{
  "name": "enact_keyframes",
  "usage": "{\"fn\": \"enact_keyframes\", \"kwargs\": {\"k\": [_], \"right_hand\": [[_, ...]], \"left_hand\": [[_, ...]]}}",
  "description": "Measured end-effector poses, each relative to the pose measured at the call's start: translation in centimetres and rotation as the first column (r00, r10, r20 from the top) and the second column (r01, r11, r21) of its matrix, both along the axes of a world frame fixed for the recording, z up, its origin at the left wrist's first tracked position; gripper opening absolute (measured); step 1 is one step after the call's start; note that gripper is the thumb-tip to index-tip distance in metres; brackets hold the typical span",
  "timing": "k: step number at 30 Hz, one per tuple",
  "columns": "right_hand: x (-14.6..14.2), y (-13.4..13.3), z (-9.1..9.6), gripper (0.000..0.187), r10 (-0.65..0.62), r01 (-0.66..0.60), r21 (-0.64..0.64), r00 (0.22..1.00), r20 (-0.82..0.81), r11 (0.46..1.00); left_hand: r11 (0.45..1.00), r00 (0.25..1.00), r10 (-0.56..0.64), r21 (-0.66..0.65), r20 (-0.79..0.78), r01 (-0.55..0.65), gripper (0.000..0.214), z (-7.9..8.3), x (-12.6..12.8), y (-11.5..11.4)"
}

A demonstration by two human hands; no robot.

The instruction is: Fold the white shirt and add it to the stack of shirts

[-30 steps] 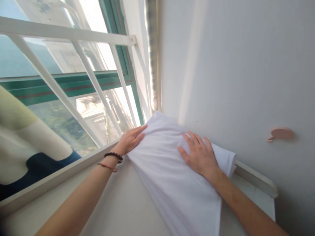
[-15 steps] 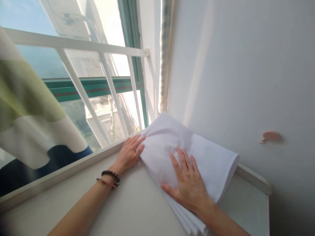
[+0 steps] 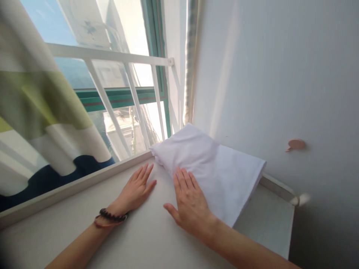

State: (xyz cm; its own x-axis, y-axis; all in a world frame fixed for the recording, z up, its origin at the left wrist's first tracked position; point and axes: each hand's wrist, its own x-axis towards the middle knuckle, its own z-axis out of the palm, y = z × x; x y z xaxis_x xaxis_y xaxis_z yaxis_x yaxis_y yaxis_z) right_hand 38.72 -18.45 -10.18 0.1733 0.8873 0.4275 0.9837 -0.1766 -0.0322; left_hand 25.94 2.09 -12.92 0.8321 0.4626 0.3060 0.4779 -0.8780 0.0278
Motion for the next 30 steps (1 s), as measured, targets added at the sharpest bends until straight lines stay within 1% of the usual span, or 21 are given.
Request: {"fn": "enact_keyframes", "kwargs": {"k": [2, 3, 5, 8, 10, 12, 14, 15, 17, 19, 22, 25, 28, 30], "right_hand": [[-2.8, 0.9, -0.7, 0.064, 0.088, -0.095, -0.077, 0.992, -0.086, 0.992], [-4.1, 1.3, -1.1, 0.059, 0.118, -0.134, -0.108, 0.983, -0.141, 0.985], [-6.2, 2.0, -1.9, 0.057, 0.136, -0.169, -0.132, 0.964, -0.228, 0.977], [-8.4, 3.0, -2.1, 0.056, 0.155, -0.187, -0.103, 0.952, -0.263, 0.977], [-9.8, 4.2, -1.6, 0.05, 0.226, -0.25, -0.065, 0.941, -0.251, 0.966], [-11.6, 5.9, -1.0, 0.036, 0.36, -0.377, -0.035, 0.903, -0.234, 0.925], [-13.7, 7.9, -0.4, 0.022, 0.496, -0.512, -0.026, 0.843, -0.209, 0.859], [-14.8, 8.9, -0.3, 0.018, 0.543, -0.557, -0.026, 0.817, -0.193, 0.83], [-17.0, 10.8, -0.2, 0.016, 0.587, -0.597, -0.018, 0.793, -0.163, 0.802], [-18.7, 12.2, -0.3, 0.016, 0.59, -0.599, -0.002, 0.79, -0.164, 0.801], [-19.9, 13.4, -0.7, 0.019, 0.576, -0.589, 0.013, 0.784, -0.23, 0.808], [-19.8, 13.3, -1.0, 0.02, 0.584, -0.606, 0.02, 0.756, -0.296, 0.795], [-19.4, 12.4, -1.4, 0.021, 0.614, -0.645, 0.021, 0.715, -0.335, 0.764], [-19.3, 12.0, -1.6, 0.022, 0.623, -0.657, 0.02, 0.703, -0.344, 0.753]], "left_hand": [[0.999, 0.999, -0.021, 0.024, -0.038, 0.022, 0.052, -0.2, -3.7, -0.7], [0.999, 0.999, -0.021, 0.037, -0.03, 0.022, 0.05, -0.1, -5.6, -1.0], [0.998, 1.0, 0.006, 0.069, 0.015, -0.007, 0.048, -0.1, -9.7, -1.7], [0.991, 0.995, 0.075, 0.103, 0.062, -0.081, 0.047, -0.1, -15.9, -2.9], [0.98, 0.986, 0.151, 0.115, 0.077, -0.159, 0.046, -0.2, -19.8, -4.0], [0.959, 0.963, 0.25, 0.113, 0.099, -0.261, 0.047, 0.0, -23.3, -5.2], [0.922, 0.922, 0.361, 0.098, 0.137, -0.375, 0.047, 0.4, -26.2, -6.4], [0.9, 0.898, 0.411, 0.086, 0.158, -0.428, 0.045, 0.7, -27.3, -7.0], [0.862, 0.853, 0.49, 0.044, 0.18, -0.505, 0.031, 1.4, -29.1, -7.9], [0.844, 0.83, 0.533, -0.026, 0.164, -0.536, 0.018, 2.1, -30.0, -8.4], [0.838, 0.834, 0.543, -0.117, 0.099, -0.532, 0.016, 3.1, -30.2, -8.2], [0.839, 0.842, 0.537, -0.136, 0.045, -0.528, 0.017, 3.6, -29.8, -7.7], [0.832, 0.84, 0.543, -0.149, 0.017, -0.535, 0.022, 3.5, -29.5, -7.6], [0.832, 0.841, 0.54, -0.162, 0.014, -0.531, 0.025, 3.3, -29.6, -7.8]]}}
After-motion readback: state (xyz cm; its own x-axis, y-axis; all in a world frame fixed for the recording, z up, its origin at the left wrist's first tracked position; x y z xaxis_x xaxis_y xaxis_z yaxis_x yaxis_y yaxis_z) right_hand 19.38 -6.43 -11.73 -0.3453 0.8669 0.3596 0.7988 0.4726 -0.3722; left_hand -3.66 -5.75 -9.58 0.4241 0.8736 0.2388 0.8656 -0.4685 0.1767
